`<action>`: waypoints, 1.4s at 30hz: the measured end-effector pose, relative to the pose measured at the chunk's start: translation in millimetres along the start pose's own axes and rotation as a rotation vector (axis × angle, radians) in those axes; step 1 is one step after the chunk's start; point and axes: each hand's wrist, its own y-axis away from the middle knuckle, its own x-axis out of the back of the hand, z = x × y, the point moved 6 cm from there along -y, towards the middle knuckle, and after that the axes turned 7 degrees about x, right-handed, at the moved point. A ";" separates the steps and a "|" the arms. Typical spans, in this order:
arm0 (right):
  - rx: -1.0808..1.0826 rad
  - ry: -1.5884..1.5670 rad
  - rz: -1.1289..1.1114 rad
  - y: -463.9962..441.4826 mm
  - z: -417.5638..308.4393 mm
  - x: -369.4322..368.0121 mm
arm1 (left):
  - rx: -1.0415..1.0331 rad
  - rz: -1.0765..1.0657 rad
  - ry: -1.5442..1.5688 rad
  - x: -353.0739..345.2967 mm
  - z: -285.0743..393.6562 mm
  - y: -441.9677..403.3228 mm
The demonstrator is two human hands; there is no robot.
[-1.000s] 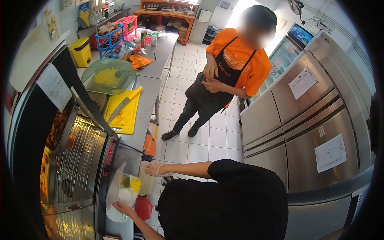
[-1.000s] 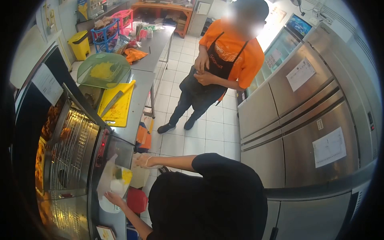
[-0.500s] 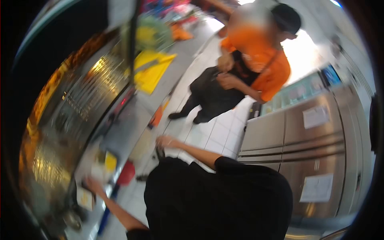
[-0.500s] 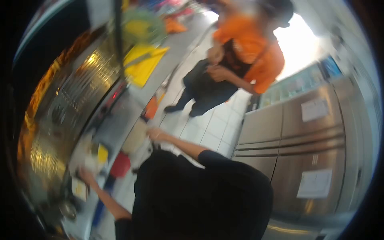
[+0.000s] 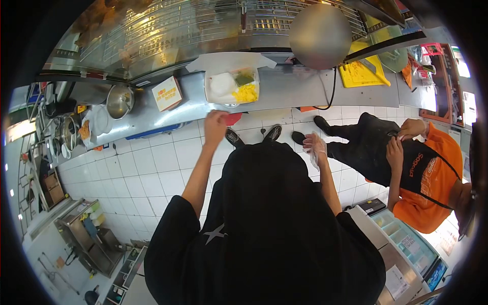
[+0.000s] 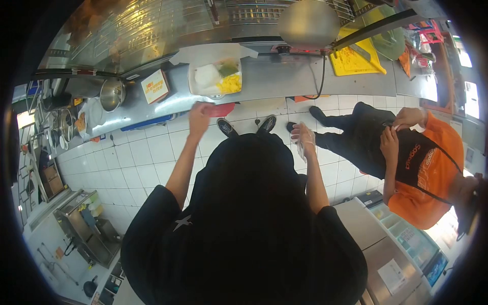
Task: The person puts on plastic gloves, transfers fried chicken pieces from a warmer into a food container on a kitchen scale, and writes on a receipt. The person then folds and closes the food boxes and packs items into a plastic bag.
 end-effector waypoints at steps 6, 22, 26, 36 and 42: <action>0.085 0.083 -0.089 -10.9 -25.1 -24.2 | 0.078 -0.069 -0.463 -33.9 32.4 8.9; 0.819 1.008 -0.545 -21.6 -176.0 -229.7 | -0.057 -0.164 -0.680 -48.0 36.2 2.2; 0.947 0.780 -0.492 -23.3 -186.9 -221.2 | 0.035 -0.223 -0.657 -43.0 32.0 6.5; 0.767 0.799 -0.502 6.9 -193.9 -154.7 | 0.006 -0.083 -0.293 -3.1 33.2 -8.8; 1.155 0.448 -0.028 126.4 -394.7 -72.8 | 0.133 -0.379 -0.009 -6.1 29.2 -1.2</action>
